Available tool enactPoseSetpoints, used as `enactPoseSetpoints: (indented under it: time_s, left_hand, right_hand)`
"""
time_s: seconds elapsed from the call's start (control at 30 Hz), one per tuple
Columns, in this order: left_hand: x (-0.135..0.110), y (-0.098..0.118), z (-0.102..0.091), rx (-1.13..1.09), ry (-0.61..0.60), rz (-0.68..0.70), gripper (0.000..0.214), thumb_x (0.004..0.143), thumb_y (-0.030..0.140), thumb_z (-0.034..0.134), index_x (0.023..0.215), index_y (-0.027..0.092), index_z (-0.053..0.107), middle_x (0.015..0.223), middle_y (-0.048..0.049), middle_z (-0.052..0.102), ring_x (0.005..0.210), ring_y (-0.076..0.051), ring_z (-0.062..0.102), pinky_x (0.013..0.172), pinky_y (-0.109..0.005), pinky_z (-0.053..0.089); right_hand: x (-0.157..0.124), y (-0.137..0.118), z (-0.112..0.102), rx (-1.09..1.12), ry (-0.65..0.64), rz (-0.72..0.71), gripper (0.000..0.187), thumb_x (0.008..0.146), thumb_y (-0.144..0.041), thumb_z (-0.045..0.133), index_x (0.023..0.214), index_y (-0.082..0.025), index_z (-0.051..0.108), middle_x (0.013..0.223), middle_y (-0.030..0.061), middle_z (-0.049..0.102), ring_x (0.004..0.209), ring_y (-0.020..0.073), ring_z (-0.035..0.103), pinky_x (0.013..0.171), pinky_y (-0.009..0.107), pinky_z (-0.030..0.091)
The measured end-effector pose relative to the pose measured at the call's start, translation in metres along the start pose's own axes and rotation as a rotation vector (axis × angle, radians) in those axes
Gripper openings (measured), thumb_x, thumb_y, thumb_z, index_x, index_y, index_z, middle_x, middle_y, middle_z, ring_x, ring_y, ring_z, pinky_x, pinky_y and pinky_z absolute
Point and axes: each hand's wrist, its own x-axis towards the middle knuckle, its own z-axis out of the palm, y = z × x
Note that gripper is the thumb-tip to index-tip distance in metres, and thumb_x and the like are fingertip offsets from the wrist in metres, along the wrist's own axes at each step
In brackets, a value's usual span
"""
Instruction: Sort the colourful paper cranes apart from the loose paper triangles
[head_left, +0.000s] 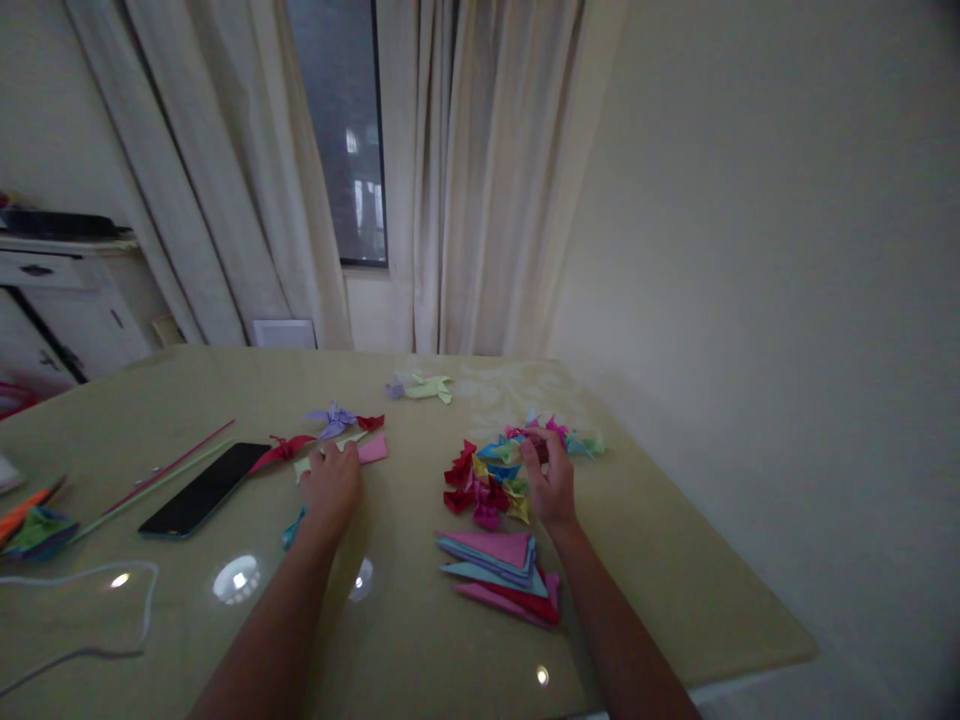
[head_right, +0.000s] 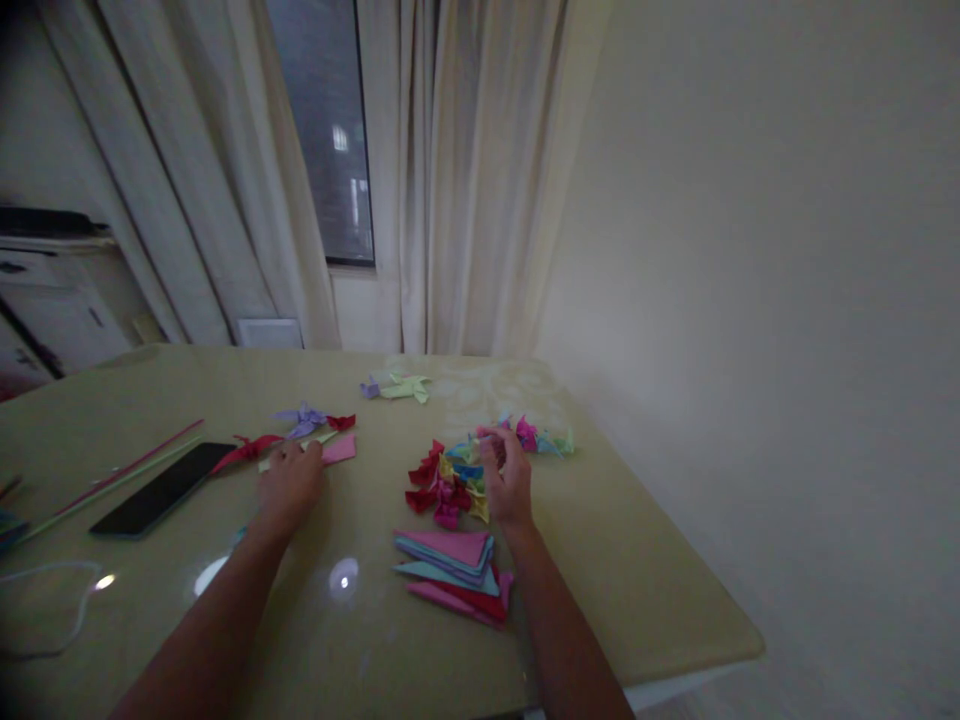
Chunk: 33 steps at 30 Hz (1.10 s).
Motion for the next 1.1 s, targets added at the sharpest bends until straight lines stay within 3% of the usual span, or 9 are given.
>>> enactPoseSetpoints:
  time_s: [0.1,0.23,0.4,0.53,0.6,0.83,1.0,1.1]
  left_hand:
    - [0.007,-0.003,0.001,-0.099,-0.018,0.044,0.040,0.095,0.003,0.036,0.108,0.010,0.074,0.115,-0.0252,0.071,0.116,-0.039,0.066,0.091,-0.049,0.054]
    - [0.011,0.017,-0.001,-0.302,0.009,0.170,0.032,0.095,0.007,0.044,0.104,0.014,0.073,0.110,-0.0175,0.076,0.108,-0.031,0.071,0.094,-0.044,0.055]
    - [-0.009,0.062,0.004,-0.680,-0.037,0.360,0.014,0.097,0.030,0.063,0.103,0.020,0.071,0.099,-0.0049,0.078,0.088,-0.018,0.075,0.082,-0.029,0.059]
    - [-0.030,0.085,0.012,-1.233,-0.151,0.465,0.019,0.090,0.038,0.072,0.093,0.020,0.071,0.086,-0.0026,0.077,0.077,-0.018,0.073,0.073,-0.029,0.061]
    - [-0.035,0.089,0.014,-1.337,-0.222,0.462,0.020,0.090,0.039,0.072,0.094,0.020,0.073,0.086,-0.0021,0.077,0.075,-0.017,0.073,0.072,-0.029,0.061]
    - [-0.040,0.094,0.021,-1.428,-0.268,0.441,0.024,0.085,0.041,0.079,0.093,0.019,0.074,0.086,-0.0031,0.078,0.079,-0.018,0.075,0.075,-0.030,0.063]
    - [-0.041,0.095,0.026,-1.424,-0.254,0.470,0.029,0.086,0.046,0.078,0.097,0.019,0.073,0.093,-0.0052,0.078,0.086,-0.020,0.077,0.079,-0.033,0.065]
    - [-0.028,0.087,0.029,-1.239,-0.145,0.402,0.029,0.090,0.046,0.068,0.102,0.020,0.071,0.099,-0.0065,0.079,0.091,-0.021,0.077,0.083,-0.035,0.065]
  right_hand:
    - [-0.001,0.003,0.002,-0.018,-0.001,0.005,0.026,0.105,-0.042,0.057,0.112,-0.021,0.071,0.097,0.0056,0.075,0.082,0.0202,0.068,0.072,0.031,0.054]
    - [-0.005,0.006,0.004,-0.065,-0.046,-0.012,0.027,0.106,-0.043,0.056,0.112,-0.020,0.070,0.097,0.0065,0.074,0.080,0.0204,0.067,0.073,0.032,0.054]
    - [-0.013,0.002,0.011,-0.129,-0.305,-0.150,0.032,0.103,-0.046,0.064,0.123,-0.020,0.070,0.099,0.0079,0.073,0.083,0.0223,0.067,0.080,0.035,0.055]
    - [-0.019,0.001,0.019,-0.115,-0.495,-0.236,0.039,0.102,-0.046,0.068,0.133,-0.023,0.067,0.111,0.0103,0.074,0.099,0.0260,0.070,0.087,0.037,0.056]
    - [-0.021,0.002,0.021,-0.095,-0.530,-0.224,0.034,0.103,-0.042,0.067,0.132,-0.024,0.068,0.107,0.0089,0.075,0.095,0.0248,0.071,0.085,0.036,0.056]
    - [-0.024,-0.002,0.020,-0.049,-0.560,-0.167,0.040,0.098,-0.034,0.074,0.135,-0.024,0.064,0.107,0.0064,0.076,0.092,0.0226,0.072,0.083,0.034,0.057]
    - [-0.024,0.001,0.022,-0.125,-0.505,-0.238,0.014,0.101,-0.032,0.067,0.109,-0.022,0.070,0.095,0.0063,0.074,0.084,0.0219,0.070,0.077,0.032,0.055]
    - [-0.022,0.004,0.020,-0.134,-0.426,-0.224,0.011,0.103,-0.030,0.062,0.100,-0.022,0.070,0.089,0.0049,0.072,0.078,0.0198,0.068,0.074,0.030,0.053]
